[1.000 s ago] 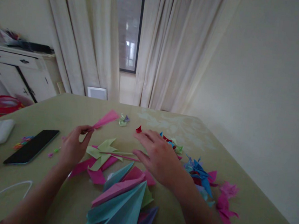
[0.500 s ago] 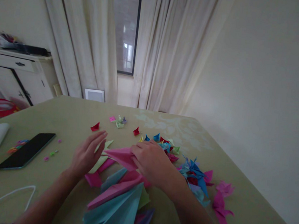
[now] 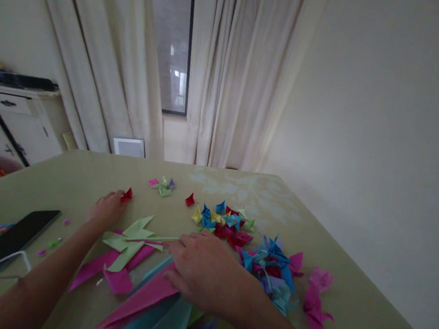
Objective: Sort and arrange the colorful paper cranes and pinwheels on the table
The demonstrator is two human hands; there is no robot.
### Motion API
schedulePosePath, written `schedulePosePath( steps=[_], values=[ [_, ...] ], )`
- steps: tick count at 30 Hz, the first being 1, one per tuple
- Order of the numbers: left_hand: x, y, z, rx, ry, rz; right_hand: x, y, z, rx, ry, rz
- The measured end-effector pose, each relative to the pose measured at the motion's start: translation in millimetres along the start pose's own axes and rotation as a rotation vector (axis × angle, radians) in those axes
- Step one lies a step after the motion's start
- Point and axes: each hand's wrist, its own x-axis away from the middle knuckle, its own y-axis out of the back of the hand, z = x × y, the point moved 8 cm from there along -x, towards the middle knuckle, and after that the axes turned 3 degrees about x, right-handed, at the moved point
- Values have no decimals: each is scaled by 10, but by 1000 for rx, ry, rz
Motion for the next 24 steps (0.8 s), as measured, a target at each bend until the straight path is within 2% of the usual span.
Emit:
schedulePosePath(
  steps=[4, 7, 9, 11, 13, 15, 17, 21, 24],
  values=[
    [-58, 122, -7, 33, 30, -40, -30, -26, -14, -7, 2, -20],
    [-77, 215, -169, 93, 8, -75, -38, -28, 14, -20, 14, -41],
    [-64, 257, -418, 178, -66, -95, -40, -26, 36, -28, 17, -35],
    [-37, 262, -762, 316, -195, -100, -40, -24, 48, -39, 21, -29],
    [-27, 213, -1089, 432, -310, -82, -40, -20, 43, -50, 27, -37],
    [-84, 118, -1291, 457, -341, -60, -40, -18, 14, -46, 26, -49],
    [-208, 25, -1341, 422, -300, -69, -38, -25, -37, -30, 10, -41],
    [-509, -116, -1225, 317, -189, -118, -28, 9, -131, 8, -38, -53],
    [-692, -242, -1168, 267, -151, -91, -30, 22, -128, 14, -23, -80]
  ],
)
